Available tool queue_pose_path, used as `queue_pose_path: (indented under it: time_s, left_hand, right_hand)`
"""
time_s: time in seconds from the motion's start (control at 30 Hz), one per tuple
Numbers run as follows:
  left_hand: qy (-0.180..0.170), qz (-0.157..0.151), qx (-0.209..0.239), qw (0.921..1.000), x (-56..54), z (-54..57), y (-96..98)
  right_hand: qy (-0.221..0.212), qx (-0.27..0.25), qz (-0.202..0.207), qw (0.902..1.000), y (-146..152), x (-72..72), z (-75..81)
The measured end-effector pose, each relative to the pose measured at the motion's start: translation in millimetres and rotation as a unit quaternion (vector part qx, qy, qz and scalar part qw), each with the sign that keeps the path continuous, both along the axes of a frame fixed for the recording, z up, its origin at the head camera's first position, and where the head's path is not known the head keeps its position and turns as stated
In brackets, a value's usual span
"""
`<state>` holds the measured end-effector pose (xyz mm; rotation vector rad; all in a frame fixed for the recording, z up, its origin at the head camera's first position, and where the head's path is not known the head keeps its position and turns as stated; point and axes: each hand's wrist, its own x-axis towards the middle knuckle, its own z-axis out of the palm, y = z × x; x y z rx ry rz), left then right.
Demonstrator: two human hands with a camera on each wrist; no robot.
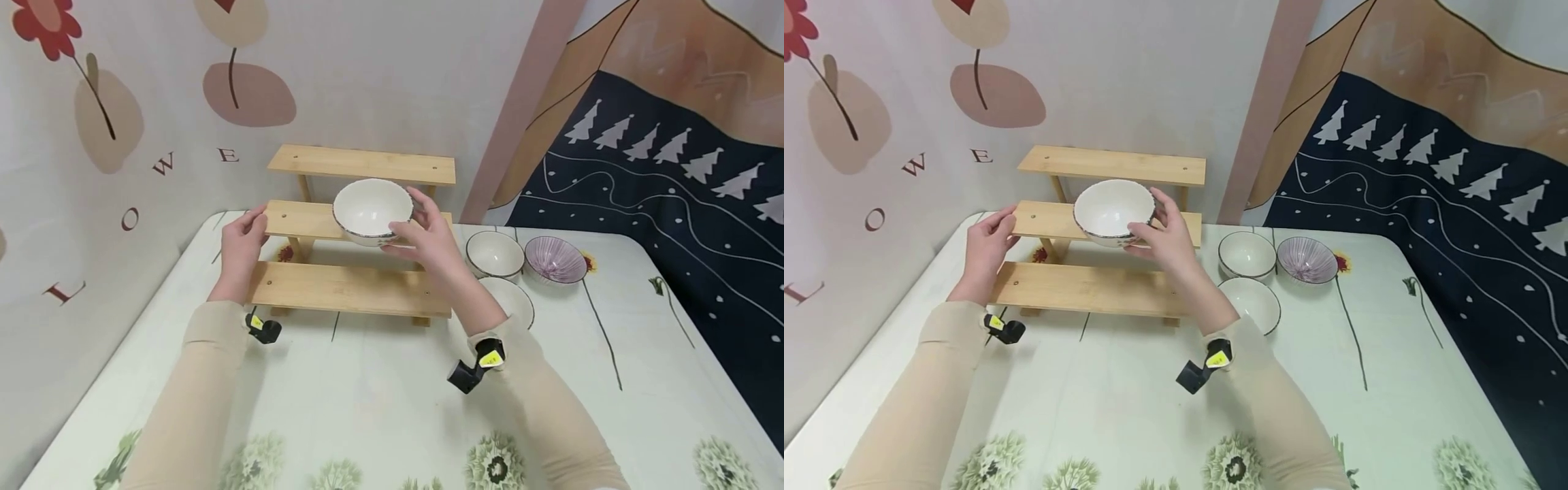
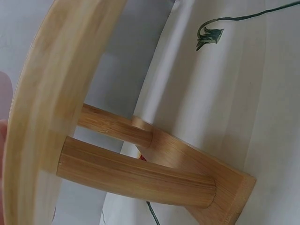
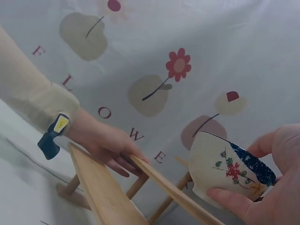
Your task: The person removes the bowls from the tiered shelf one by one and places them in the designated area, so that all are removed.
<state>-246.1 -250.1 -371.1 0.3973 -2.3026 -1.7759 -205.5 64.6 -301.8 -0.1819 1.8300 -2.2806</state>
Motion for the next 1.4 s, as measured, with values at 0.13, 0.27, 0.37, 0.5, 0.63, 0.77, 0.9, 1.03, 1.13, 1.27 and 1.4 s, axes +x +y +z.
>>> queue_pose_path:
  time_s: [0.13, 0.27, 0.37, 0.5, 0.63, 0.77, 0.9, 1.03, 1.13, 1.27, 1.4]
  left_hand:
    - [-0.002, -0.002, 0.005, 1.0000, -1.0, 0.2, -0.6]
    - [-0.001, -0.004, -0.002, 1.0000, -0.6, -0.1, 0.3]
    - [0.004, -0.004, 0.001, 1.0000, -1.0, 0.9, 1.5]
    - [0.002, -0.007, 0.005, 1.0000, -1.3, 0.5, 0.9]
    - [0.000, -0.007, 0.001, 1.0000, -0.9, -0.3, 0.7]
    - [0.001, -0.006, -0.002, 1.0000, -0.7, -0.1, 0.9]
    - [0.001, -0.006, 0.001, 1.0000, 0.9, -0.5, 0.0]
    - [0.000, -0.010, -0.002, 1.0000, 2.5, -2.5, 0.1]
    - [0.000, -0.010, -0.003, 0.9999, 4.1, -3.4, 0.7]
    - [0.005, -0.006, -0.008, 0.9999, 5.6, -2.3, 0.8]
    - [0.005, -0.005, -0.008, 0.9999, 6.0, -0.7, 0.6]
  right_hand:
    - [0.006, 0.005, -0.004, 1.0000, 11.6, 1.9, 0.8]
    - [0.005, 0.017, -0.010, 0.9998, 25.2, 4.1, 2.0]
    - [0.004, 0.024, -0.017, 0.9996, 36.8, 5.5, 3.5]
    - [0.004, 0.031, -0.028, 0.9991, 53.3, 6.5, 3.6]
    - [0.007, 0.032, -0.041, 0.9986, 70.9, 8.8, 3.3]
    - [0.003, 0.039, -0.053, 0.9978, 89.3, 13.5, 3.8]
    - [-0.014, 0.056, -0.068, 0.9960, 108.3, 20.0, 3.0]
    - [-0.018, 0.060, -0.074, 0.9952, 129.9, 27.2, 0.2]
    - [-0.021, 0.051, -0.081, 0.9952, 146.9, 33.0, -2.8]
    - [-0.013, 0.040, -0.089, 0.9952, 169.3, 39.6, -9.2]
    - [0.001, 0.036, -0.094, 0.9949, 190.0, 45.9, -19.0]
